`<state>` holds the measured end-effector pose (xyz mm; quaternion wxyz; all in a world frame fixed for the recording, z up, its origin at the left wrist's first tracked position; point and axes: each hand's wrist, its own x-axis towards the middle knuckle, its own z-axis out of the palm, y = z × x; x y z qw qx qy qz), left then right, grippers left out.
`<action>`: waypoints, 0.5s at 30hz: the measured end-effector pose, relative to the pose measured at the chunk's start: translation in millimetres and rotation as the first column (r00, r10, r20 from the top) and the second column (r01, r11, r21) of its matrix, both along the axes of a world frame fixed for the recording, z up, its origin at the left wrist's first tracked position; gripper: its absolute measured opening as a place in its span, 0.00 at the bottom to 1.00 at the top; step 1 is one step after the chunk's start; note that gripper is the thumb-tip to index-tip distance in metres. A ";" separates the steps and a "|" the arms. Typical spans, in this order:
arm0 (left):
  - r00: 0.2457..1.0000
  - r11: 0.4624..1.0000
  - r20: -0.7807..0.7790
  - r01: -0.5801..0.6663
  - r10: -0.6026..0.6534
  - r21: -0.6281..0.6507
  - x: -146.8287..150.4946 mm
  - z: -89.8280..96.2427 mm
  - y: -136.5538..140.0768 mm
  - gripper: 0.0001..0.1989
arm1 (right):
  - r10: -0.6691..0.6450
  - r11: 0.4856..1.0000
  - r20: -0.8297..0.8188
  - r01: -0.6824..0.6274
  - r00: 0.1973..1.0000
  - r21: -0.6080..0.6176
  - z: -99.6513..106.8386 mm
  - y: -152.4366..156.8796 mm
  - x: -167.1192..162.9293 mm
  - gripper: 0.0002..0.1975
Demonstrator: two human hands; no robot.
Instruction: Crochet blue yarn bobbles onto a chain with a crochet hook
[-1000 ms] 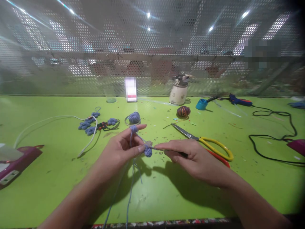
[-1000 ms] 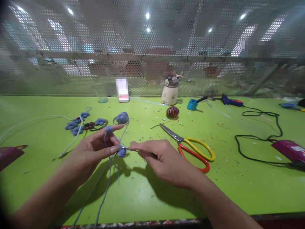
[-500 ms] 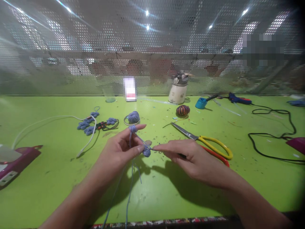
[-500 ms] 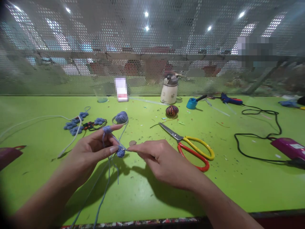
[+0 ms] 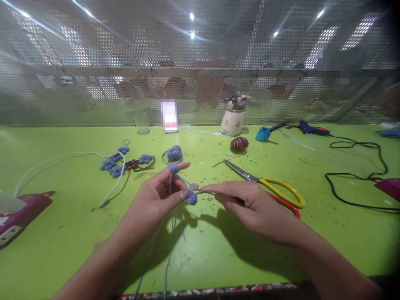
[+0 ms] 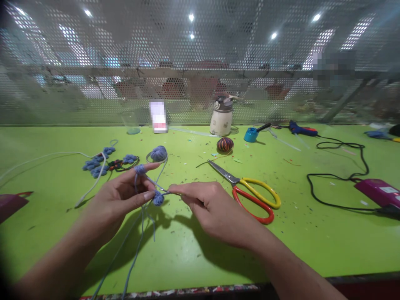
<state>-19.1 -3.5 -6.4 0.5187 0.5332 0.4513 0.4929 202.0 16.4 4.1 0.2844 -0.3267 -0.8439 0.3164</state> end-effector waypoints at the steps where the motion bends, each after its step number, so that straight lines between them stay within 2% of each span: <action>1: 1.000 1.000 -0.009 0.003 -0.003 -0.001 0.4 0.5 -0.4 0.26 | -0.007 1.000 0.002 0.007 1.000 -0.011 0.6 -0.2 -0.4 0.20; 10: 0.999 1.000 -0.038 0.019 -0.018 0.023 -0.2 1.6 -1.6 0.30 | -0.019 0.997 -0.025 0.017 1.000 -0.070 4.0 -0.4 2.3 0.18; 12: 1.000 1.000 -0.012 0.000 0.000 0.030 1.8 2.2 -2.6 0.30 | -0.047 0.991 -0.051 0.040 0.998 -0.125 4.0 -1.0 1.5 0.17; 15: 0.999 0.999 0.050 -0.015 0.013 0.037 8.2 3.2 -4.3 0.29 | -0.108 0.959 -0.116 0.072 0.987 -0.274 1.0 -1.8 -4.0 0.16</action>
